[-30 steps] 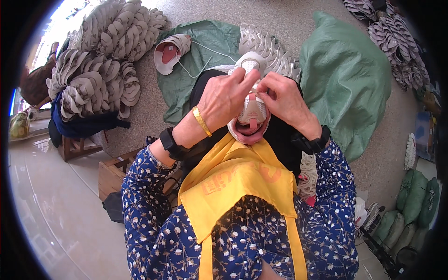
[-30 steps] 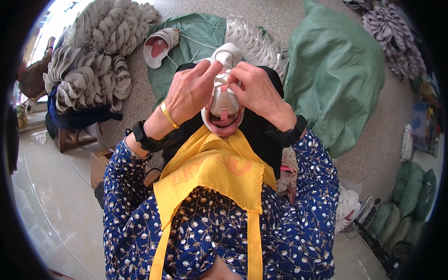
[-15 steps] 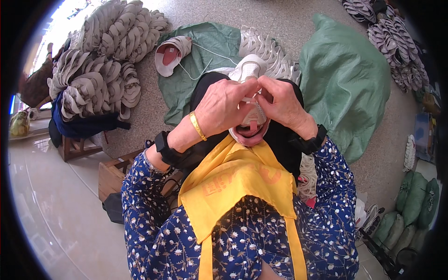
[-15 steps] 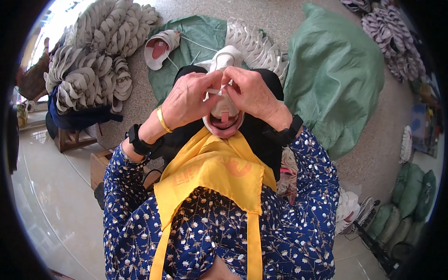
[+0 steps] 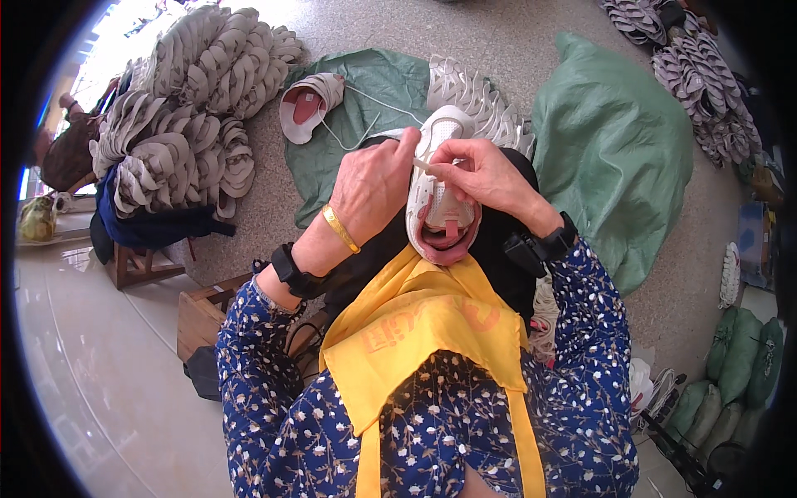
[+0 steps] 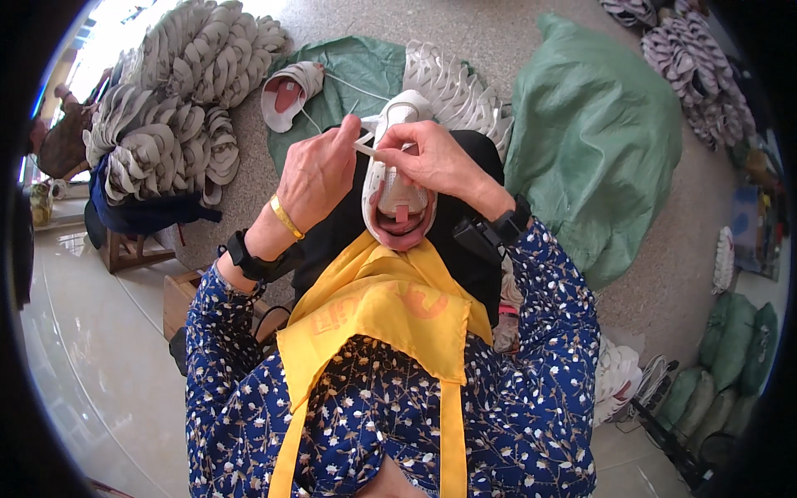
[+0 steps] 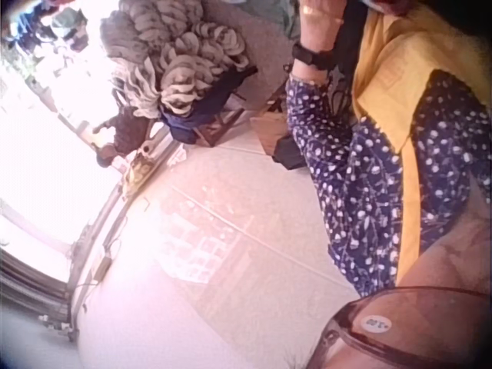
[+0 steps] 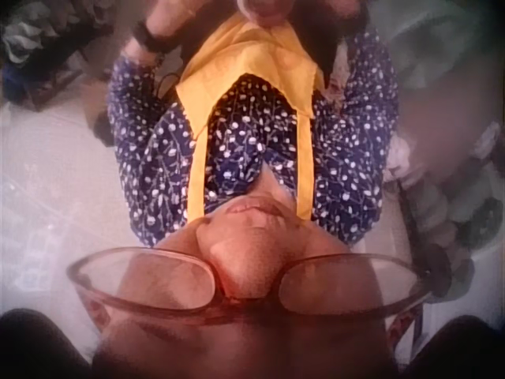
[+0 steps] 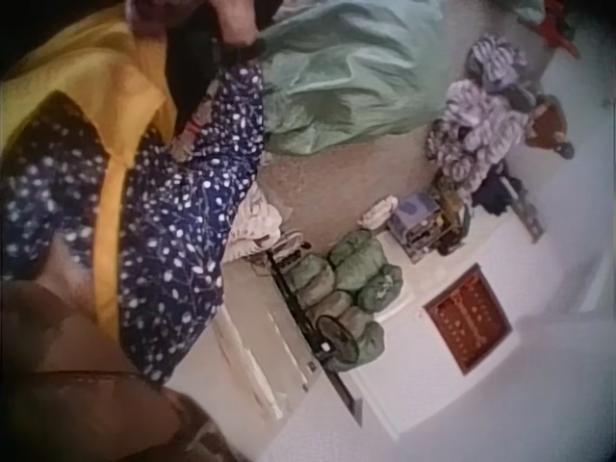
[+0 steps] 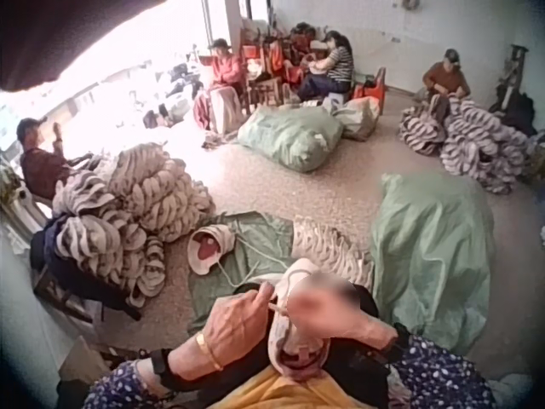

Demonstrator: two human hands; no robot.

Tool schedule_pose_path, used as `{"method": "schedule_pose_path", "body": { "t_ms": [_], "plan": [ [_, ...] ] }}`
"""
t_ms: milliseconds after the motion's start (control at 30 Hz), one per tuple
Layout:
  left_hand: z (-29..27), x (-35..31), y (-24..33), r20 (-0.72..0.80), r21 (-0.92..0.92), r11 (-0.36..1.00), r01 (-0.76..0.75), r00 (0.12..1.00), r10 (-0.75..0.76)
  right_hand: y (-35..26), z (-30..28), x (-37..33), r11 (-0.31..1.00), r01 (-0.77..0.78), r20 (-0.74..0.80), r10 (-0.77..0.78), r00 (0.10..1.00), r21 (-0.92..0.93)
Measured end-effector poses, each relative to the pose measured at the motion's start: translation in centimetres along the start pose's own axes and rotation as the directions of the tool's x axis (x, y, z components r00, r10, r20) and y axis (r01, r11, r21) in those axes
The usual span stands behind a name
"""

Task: The person sits on the floor and laces a white sneaker with pink accents. They thread the white shoelaces through the eyelets, pull them tight, and tie a knot. The person handles the shoe and laces by hand throughout the process.

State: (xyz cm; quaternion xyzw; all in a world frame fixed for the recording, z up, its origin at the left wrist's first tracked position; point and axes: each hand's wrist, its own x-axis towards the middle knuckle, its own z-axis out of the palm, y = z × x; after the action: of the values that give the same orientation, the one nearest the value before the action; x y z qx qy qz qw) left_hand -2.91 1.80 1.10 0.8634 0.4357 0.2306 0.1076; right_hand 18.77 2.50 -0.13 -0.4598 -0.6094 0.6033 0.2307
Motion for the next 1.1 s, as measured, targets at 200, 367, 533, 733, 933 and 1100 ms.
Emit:
{"method": "schedule_pose_path", "body": {
  "t_ms": [200, 367, 533, 733, 933, 1100],
  "plan": [
    [0.9, 0.5, -0.3, 0.066, -0.341, 0.931, 0.128, 0.991, -0.112, -0.7, 0.5, -1.9, 0.985, 0.153, -0.054, -0.150, 0.987, 0.074],
    [-0.6, 1.5, 0.6, 0.171, -0.572, 0.820, 0.029, 0.982, 0.084, -3.3, -0.4, -4.2, 0.986, 0.123, -0.080, -0.114, 0.990, 0.109],
    [-1.8, 1.9, 1.1, 0.282, -0.776, 0.615, 0.142, 0.949, 0.137, -4.9, -1.3, -5.5, 0.981, 0.155, -0.084, -0.146, 0.986, 0.117],
    [-3.0, 2.1, 0.8, 0.386, -0.859, 0.420, 0.292, 0.909, 0.158, -5.2, -2.4, -7.2, 0.985, 0.139, -0.122, -0.127, 0.984, 0.100],
    [-2.7, 1.7, 0.8, 0.304, -0.617, 0.781, 0.097, 0.945, 0.123, -4.9, -2.7, -8.2, 0.985, 0.114, -0.123, -0.099, 0.988, 0.129],
    [-3.1, 1.8, 1.9, 0.073, -0.381, 0.915, -0.132, 0.982, 0.172, -5.5, -3.5, -8.6, 0.979, 0.100, -0.120, -0.080, 0.990, 0.176]
  ]
}}
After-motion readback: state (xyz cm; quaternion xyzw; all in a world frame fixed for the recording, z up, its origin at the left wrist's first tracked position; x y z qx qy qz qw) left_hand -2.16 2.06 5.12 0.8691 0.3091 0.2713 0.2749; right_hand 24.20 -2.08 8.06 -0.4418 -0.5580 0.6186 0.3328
